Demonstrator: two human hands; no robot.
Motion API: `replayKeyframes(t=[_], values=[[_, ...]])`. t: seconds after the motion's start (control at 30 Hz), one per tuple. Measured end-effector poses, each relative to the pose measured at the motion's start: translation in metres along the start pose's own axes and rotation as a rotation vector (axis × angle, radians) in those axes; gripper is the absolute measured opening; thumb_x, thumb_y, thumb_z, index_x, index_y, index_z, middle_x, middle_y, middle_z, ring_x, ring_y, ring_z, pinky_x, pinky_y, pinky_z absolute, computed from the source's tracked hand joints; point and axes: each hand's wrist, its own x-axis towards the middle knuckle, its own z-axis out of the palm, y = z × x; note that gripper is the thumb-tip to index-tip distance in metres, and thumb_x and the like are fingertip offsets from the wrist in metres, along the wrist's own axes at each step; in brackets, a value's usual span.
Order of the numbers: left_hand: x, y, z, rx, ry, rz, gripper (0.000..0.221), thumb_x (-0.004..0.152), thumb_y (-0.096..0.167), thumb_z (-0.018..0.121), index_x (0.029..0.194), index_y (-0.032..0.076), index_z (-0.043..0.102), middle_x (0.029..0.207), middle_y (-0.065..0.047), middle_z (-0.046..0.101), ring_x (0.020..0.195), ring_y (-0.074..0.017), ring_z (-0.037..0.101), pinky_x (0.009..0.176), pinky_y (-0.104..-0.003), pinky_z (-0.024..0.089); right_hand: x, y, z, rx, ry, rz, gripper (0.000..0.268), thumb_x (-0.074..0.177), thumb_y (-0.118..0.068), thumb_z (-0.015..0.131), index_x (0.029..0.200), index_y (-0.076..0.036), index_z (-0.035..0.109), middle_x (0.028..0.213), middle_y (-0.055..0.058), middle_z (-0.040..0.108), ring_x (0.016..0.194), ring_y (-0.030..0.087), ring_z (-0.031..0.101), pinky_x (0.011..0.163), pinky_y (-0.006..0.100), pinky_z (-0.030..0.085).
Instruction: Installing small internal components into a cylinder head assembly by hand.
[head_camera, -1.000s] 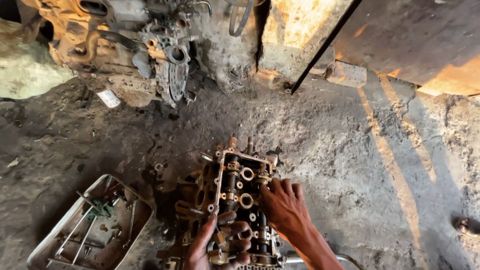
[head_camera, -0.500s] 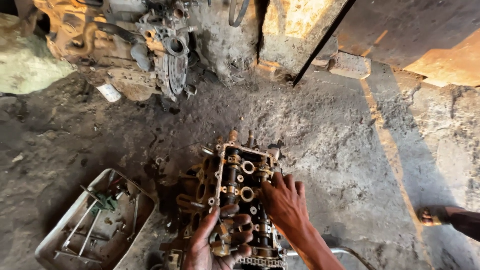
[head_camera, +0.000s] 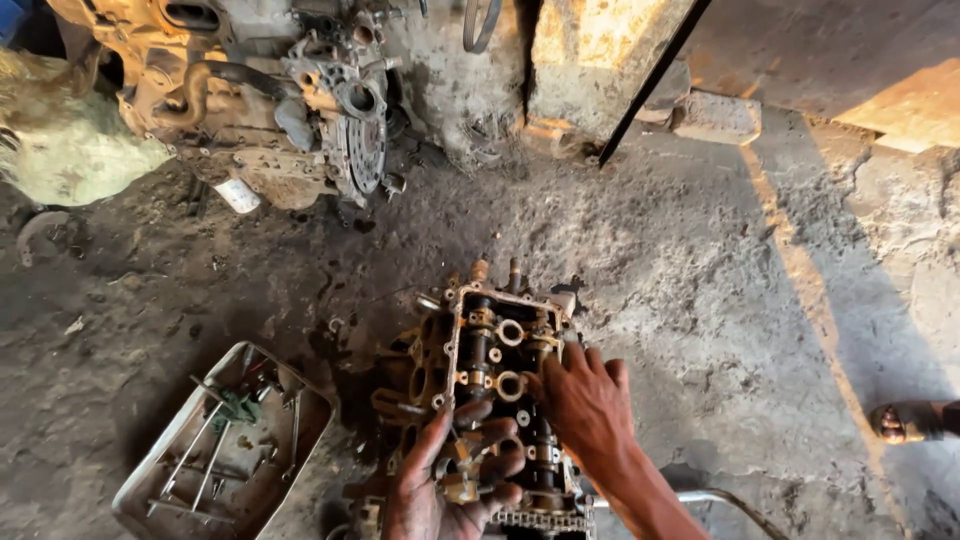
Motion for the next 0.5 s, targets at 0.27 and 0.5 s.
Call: replayKeyframes(t=[0.27, 0.5], values=[[0.015, -0.002, -0.012, -0.112, -0.112, -0.015, 0.055, 0.099, 0.041, 0.057, 0.134, -0.001, 0.067, 0.124, -0.028, 0.073, 0.097, -0.0482, 0.069, 0.068, -0.057, 0.058, 0.006, 0.002, 0.003, -0.062, 0.022, -0.050, 0.046, 0.105, -0.056, 0.041, 0.092, -0.019, 0.065, 0.101, -0.001, 0.059, 0.091, 0.019, 0.055, 0.098, 0.046, 0.041], [0.013, -0.003, -0.011, -0.071, -0.163, 0.045, 0.056, 0.098, 0.042, 0.055, 0.131, -0.001, 0.067, 0.123, -0.029, 0.073, 0.093, -0.0466, 0.070, 0.064, -0.057, 0.058, -0.063, -0.035, -0.075, 0.441, 0.230, 0.080, 0.033, 0.100, -0.053, 0.048, 0.097, -0.022, 0.060, 0.094, -0.004, 0.060, 0.087, 0.013, 0.057, 0.093, 0.039, 0.038]])
